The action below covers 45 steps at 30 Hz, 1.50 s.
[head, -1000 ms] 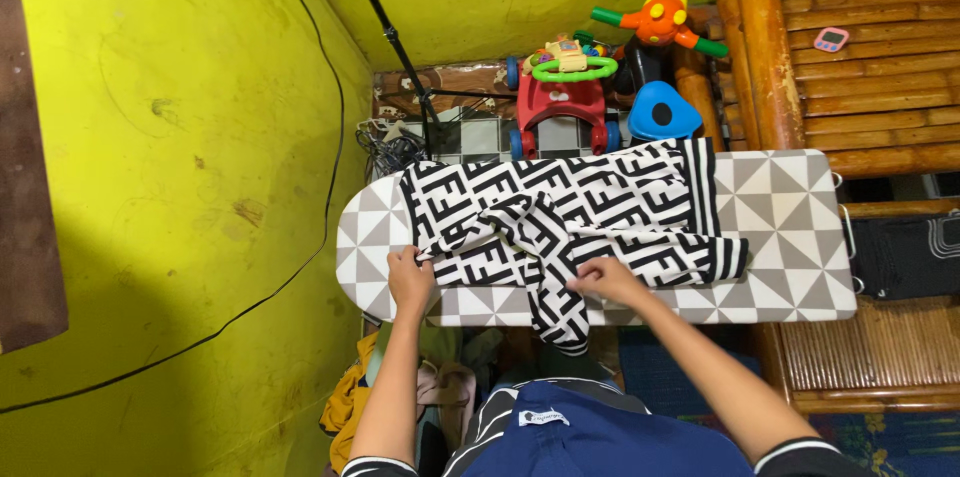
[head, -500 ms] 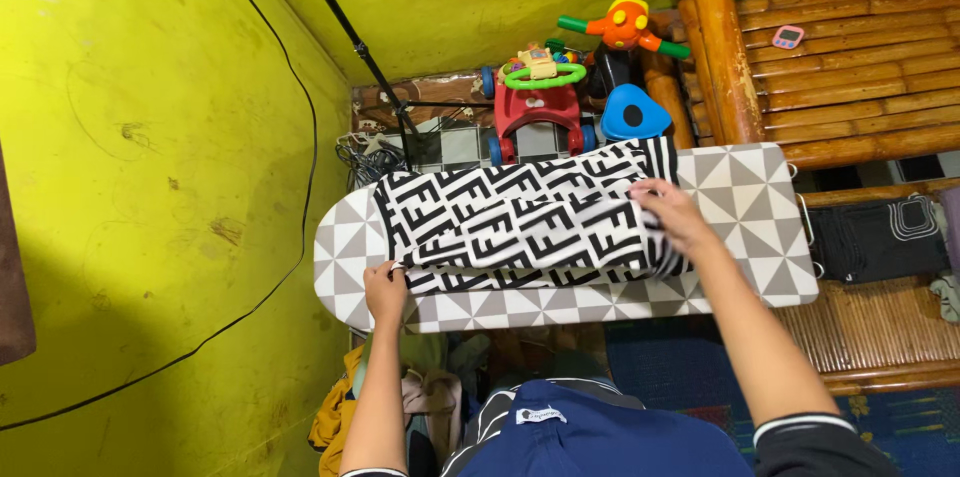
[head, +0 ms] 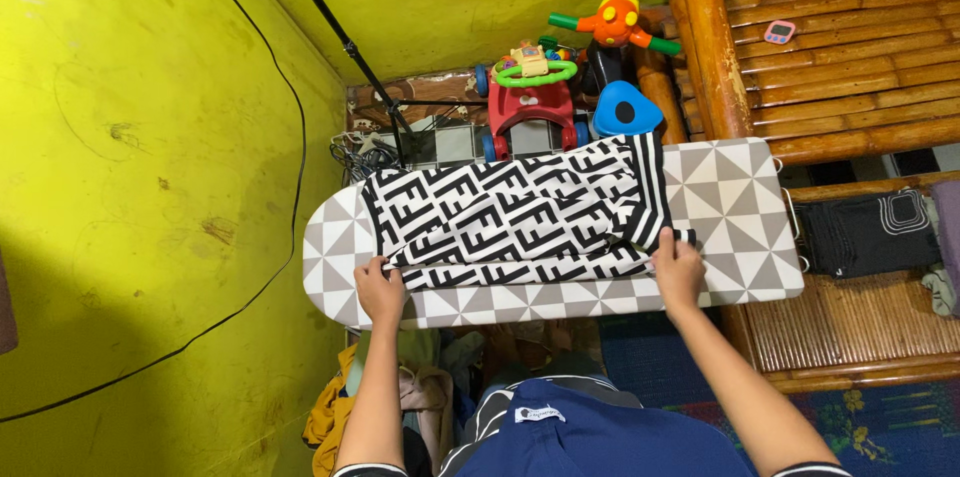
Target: The person folds a black and white patterned t-shirt, a brown t-shirt, and a yellow hoodie on an ironing board. Each garment is smoothed, folded into a neat rectangle, and placed on a bamboo bench.
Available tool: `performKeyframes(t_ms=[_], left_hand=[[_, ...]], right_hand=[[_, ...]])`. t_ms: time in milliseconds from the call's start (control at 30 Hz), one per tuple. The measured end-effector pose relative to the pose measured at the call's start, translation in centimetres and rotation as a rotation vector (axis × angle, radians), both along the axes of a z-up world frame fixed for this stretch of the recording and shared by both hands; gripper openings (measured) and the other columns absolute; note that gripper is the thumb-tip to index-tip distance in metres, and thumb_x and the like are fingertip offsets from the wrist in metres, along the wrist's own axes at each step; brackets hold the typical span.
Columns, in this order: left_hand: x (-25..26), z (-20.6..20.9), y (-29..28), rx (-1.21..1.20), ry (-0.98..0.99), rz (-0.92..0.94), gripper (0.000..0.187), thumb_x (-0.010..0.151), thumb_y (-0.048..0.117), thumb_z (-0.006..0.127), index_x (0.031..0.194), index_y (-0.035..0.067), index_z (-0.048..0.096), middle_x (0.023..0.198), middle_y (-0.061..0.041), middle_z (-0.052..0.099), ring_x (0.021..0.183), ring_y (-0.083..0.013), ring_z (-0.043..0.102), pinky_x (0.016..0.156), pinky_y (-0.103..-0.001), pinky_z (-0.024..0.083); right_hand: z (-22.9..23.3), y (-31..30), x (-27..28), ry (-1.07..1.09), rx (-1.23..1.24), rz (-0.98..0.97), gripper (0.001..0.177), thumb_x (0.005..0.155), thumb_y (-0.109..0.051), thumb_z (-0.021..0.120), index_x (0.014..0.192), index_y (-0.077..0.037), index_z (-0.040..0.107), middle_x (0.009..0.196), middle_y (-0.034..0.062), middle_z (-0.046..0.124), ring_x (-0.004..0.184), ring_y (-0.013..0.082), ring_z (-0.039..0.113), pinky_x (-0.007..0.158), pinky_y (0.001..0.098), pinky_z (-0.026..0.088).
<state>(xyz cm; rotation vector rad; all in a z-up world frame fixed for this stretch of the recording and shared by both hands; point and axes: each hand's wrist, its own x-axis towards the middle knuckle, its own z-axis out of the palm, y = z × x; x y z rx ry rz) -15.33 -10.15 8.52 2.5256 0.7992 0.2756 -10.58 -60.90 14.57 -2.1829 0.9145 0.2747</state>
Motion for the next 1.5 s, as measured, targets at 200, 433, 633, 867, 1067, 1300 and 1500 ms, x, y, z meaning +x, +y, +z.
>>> performKeyframes(t_ms=[200,433,633,867,1067,1300,1500], left_hand=[[-0.1,0.4,-0.7,-0.026,0.037,0.024,0.028,0.084,0.016,0.069,0.112,0.014,0.071,0.118,-0.015,0.058,0.099,-0.0376,0.061,0.087,-0.047,0.05],[-1.3,-0.6,0.1,-0.155,-0.198,0.061,0.015,0.089,0.011,0.065,0.104,0.008,0.068,0.115,-0.013,0.062,0.097,-0.0324,0.063,0.085,-0.043,0.051],[-1.7,-2.6,2.0,-0.206,-0.152,0.076,0.01,0.091,0.014,0.068,0.096,0.006,0.066,0.097,-0.011,0.067,0.09,-0.0306,0.064,0.084,-0.043,0.051],[-2.3,-0.5,3.2,-0.007,-0.083,-0.079,0.014,0.079,0.01,0.07,0.093,0.009,0.069,0.096,-0.012,0.068,0.092,-0.0341,0.064,0.079,-0.046,0.051],[-1.5,-0.3,3.7,-0.306,-0.008,-0.094,0.021,0.085,0.015,0.071,0.105,0.01,0.07,0.092,-0.009,0.074,0.079,-0.0237,0.069,0.072,-0.036,0.053],[-3.4,-1.3,7.0,-0.576,0.135,-0.03,0.024,0.086,0.02,0.076,0.107,0.011,0.075,0.086,-0.008,0.072,0.072,-0.0155,0.062,0.064,-0.031,0.05],[-3.5,1.5,4.8,-0.278,0.371,0.023,0.021,0.086,0.024,0.071,0.105,0.014,0.073,0.095,-0.004,0.073,0.088,-0.025,0.067,0.078,-0.041,0.053]], right_hand=[[-0.2,2.7,2.0,-0.064,1.177,-0.655,0.072,0.101,-0.043,0.06,0.137,0.015,0.036,0.147,0.0363,0.048,0.129,0.0394,0.057,0.109,0.0422,0.051],[-3.7,-0.6,5.8,-0.481,1.312,-0.644,0.04,0.091,-0.001,0.063,0.128,0.007,0.049,0.13,0.0211,0.061,0.118,0.0312,0.066,0.104,0.0413,0.054],[-4.2,-5.0,4.2,-0.536,1.0,-0.357,0.032,0.091,-0.001,0.065,0.121,0.002,0.054,0.116,0.0136,0.068,0.101,0.0237,0.07,0.085,0.0347,0.06],[-6.0,-5.8,2.3,-0.421,0.479,-0.066,0.048,0.089,-0.004,0.076,0.128,0.004,0.051,0.097,0.0114,0.069,0.073,0.0153,0.067,0.058,0.0271,0.054],[-4.7,-5.7,2.7,-0.336,0.438,0.042,0.039,0.087,-0.009,0.079,0.12,0.002,0.062,0.085,0.0078,0.067,0.064,0.0111,0.061,0.052,0.0252,0.049],[-4.3,-8.2,3.9,-0.259,0.372,-0.03,0.022,0.089,-0.01,0.077,0.107,0.003,0.071,0.077,0.0049,0.067,0.06,0.009,0.057,0.052,0.0228,0.044],[-3.7,-6.8,3.7,-0.146,0.054,0.121,0.025,0.088,-0.017,0.082,0.105,0.0,0.072,0.093,0.0141,0.073,0.079,0.021,0.067,0.069,0.0313,0.052]])
